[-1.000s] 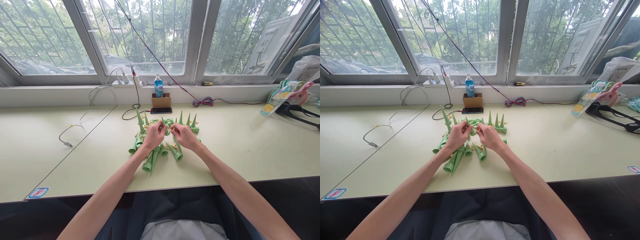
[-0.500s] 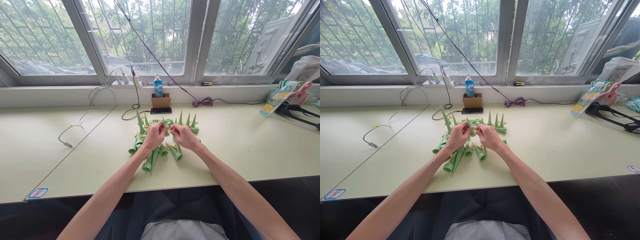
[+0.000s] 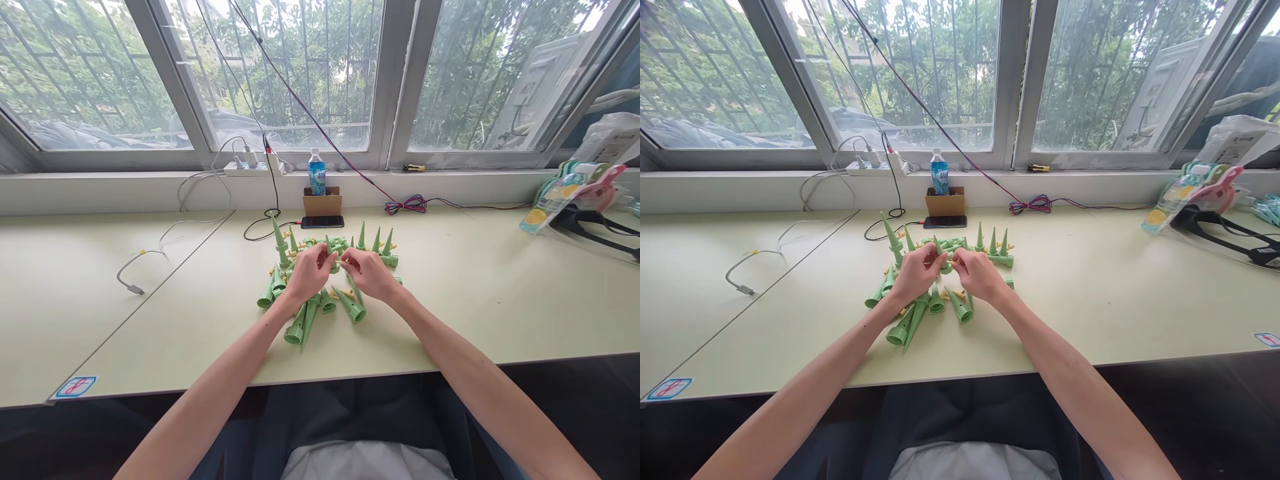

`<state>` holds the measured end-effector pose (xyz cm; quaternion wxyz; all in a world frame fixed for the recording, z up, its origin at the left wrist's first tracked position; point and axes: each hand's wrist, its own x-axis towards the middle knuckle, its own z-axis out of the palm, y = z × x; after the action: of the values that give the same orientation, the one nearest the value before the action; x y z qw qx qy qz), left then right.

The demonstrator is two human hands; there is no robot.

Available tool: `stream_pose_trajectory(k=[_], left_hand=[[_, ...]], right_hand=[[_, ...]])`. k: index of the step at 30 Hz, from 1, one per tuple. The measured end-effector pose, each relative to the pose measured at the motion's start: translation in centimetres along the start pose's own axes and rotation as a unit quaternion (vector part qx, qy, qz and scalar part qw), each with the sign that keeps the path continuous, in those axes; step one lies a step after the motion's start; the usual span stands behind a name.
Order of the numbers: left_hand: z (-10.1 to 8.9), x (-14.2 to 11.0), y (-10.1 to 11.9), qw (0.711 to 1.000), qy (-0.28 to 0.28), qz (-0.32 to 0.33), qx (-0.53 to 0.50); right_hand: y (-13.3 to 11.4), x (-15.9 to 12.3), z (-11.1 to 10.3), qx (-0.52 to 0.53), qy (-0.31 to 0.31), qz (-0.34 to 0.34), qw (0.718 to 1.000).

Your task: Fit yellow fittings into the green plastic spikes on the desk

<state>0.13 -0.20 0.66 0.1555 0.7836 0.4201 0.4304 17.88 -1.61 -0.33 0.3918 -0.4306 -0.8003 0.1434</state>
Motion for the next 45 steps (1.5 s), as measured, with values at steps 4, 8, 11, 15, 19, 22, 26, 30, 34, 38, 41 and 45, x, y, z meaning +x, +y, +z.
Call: stream_pose_trajectory(k=[4,8,11,15,19,22,26,30,34,38,41,45], left_hand=[[-0.07,0.03,0.1,1.0,0.002,-0.001,0.003],[-0.06,0.05,0.08,1.0,-0.001,-0.006,0.0],[-0.05,0.05,0.02,1.0,0.0,-0.006,0.0],[-0.04,0.02,-0.05,1.0,-0.002,-0.006,-0.007],[-0.04,0.0,-0.04,1.0,-0.004,-0.008,-0.004],[-0.05,-0.02,-0.01,1.0,-0.005,-0.006,-0.001],[-0.12,-0.03,0.03,1.0,-0.005,0.004,0.004],[-0.16,-0.06,0.07,1.0,-0.005,0.014,0.004],[-0.13,-0.07,0.1,1.0,-0.001,0.021,-0.001],[-0.14,-0.02,0.09,1.0,-0.005,0.029,0.002],[-0.15,0.02,0.05,0.999,-0.01,0.035,0.01],[-0.15,0.02,0.02,0.999,-0.014,0.035,0.007]], right_hand=[[0.0,-0.04,0.05,0.0,-0.005,-0.003,1.0],[-0.12,-0.12,0.06,0.003,-0.013,-0.005,1.0],[-0.24,-0.14,0.05,0.009,-0.017,-0.01,1.0],[-0.3,-0.12,0.07,0.017,-0.019,-0.012,1.0],[-0.24,-0.09,0.09,0.02,-0.019,-0.013,1.0],[-0.13,-0.08,0.09,0.016,-0.019,-0.009,1.0],[0.0,-0.08,0.09,0.015,-0.019,-0.007,1.0],[0.08,-0.1,0.07,0.016,-0.021,-0.006,1.0],[0.15,-0.1,0.07,0.02,-0.023,-0.005,1.0],[0.23,-0.12,0.14,0.018,-0.028,-0.005,0.999],[0.26,-0.16,0.2,0.015,-0.034,-0.002,0.999],[0.22,-0.18,0.17,0.014,-0.039,0.002,0.999]])
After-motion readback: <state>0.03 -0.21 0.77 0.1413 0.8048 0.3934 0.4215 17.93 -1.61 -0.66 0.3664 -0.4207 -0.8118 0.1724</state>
